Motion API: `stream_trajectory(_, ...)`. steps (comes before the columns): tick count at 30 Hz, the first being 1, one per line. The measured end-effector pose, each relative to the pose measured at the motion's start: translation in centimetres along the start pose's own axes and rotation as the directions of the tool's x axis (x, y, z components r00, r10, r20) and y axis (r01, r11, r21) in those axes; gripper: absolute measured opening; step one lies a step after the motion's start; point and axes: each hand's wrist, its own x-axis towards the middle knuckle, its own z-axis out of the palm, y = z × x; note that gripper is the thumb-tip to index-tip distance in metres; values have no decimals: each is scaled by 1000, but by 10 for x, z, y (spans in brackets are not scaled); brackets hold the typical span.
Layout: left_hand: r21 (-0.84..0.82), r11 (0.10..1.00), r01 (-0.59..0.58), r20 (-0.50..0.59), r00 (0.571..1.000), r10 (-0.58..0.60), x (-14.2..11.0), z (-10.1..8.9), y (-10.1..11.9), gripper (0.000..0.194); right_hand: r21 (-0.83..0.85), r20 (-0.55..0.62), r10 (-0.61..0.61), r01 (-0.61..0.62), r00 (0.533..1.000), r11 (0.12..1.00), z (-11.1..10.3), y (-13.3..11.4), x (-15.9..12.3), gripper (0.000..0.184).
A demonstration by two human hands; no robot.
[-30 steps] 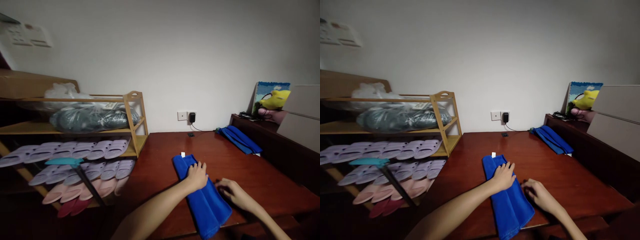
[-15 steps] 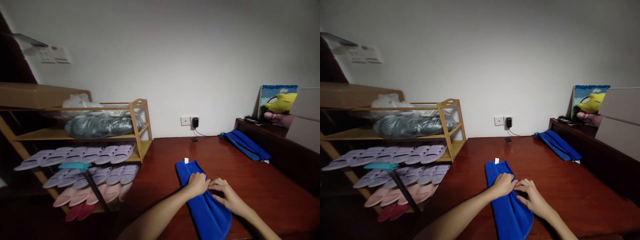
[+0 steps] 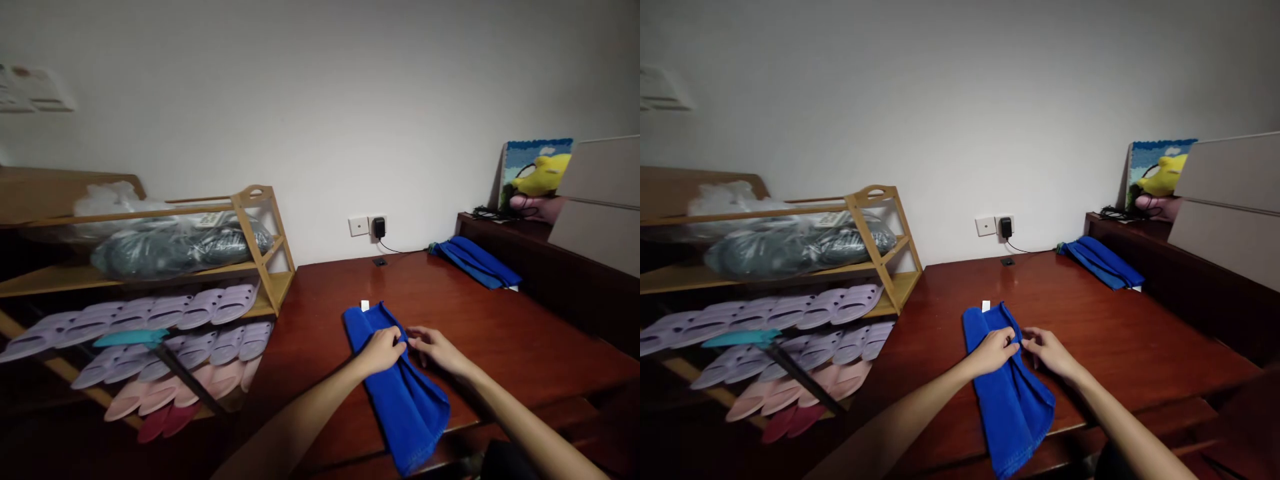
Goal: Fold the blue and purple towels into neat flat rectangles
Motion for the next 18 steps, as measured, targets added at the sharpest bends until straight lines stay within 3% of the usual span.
stream_trajectory(4,40,999,-6,-40,999,8,0,5,10,11,-127,-76,-69,59,995,990,5,5,9,53)
stream_trajectory(8,220,975,-1,-162,986,38,-4,-3,11,11,-419,-98,-134,81,986,904,0,-5,2,50)
stream_trajectory(10,236,971,44,-190,982,2,-8,-12,4,11,-610,-93,-131,48,987,791,-6,-9,-4,47)
stream_trajectory(13,120,982,145,-167,978,-124,-17,-27,-16,16,-834,-110,-98,-38,989,551,-17,-7,-11,44)
stream_trajectory(16,34,972,234,-185,957,-224,-32,-44,-43,22,-933,-147,-87,-109,985,342,-29,4,-18,45)
stream_trajectory(18,34,956,290,-218,936,-277,-46,-55,-62,23,-954,-171,-88,-143,981,264,-39,13,-23,46)
